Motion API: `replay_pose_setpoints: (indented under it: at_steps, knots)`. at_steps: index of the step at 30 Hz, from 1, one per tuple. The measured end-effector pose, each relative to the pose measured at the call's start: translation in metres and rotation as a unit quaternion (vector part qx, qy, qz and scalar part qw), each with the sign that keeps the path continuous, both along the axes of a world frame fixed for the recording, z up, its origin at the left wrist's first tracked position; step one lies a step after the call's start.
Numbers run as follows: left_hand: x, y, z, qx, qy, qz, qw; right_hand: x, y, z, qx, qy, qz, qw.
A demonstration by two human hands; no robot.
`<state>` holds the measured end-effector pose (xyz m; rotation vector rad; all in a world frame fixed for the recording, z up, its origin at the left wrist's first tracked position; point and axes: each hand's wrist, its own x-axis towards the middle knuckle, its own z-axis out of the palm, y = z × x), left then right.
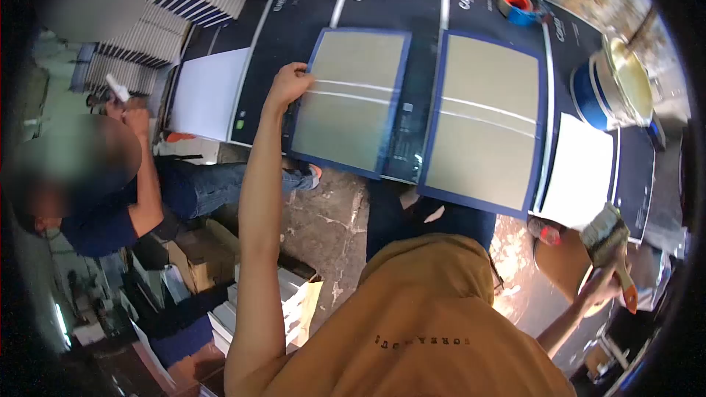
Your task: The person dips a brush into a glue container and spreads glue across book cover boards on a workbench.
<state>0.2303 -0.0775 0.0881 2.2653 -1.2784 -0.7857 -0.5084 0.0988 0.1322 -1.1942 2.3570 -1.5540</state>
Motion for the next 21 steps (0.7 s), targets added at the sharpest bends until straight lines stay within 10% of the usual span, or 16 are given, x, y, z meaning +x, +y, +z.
replay_pose_setpoints:
  at_steps: [13,21]
  knots:
    - [0.121,0.013,-0.016,-0.128,-0.225,0.156,0.953,-0.020,-0.002,0.002,-0.066,0.056,0.034,0.996]
    - [-0.144,-0.006,0.041,-0.426,0.047,0.037,0.903,0.018,-0.032,0.013,-0.153,-0.267,0.127,0.943]
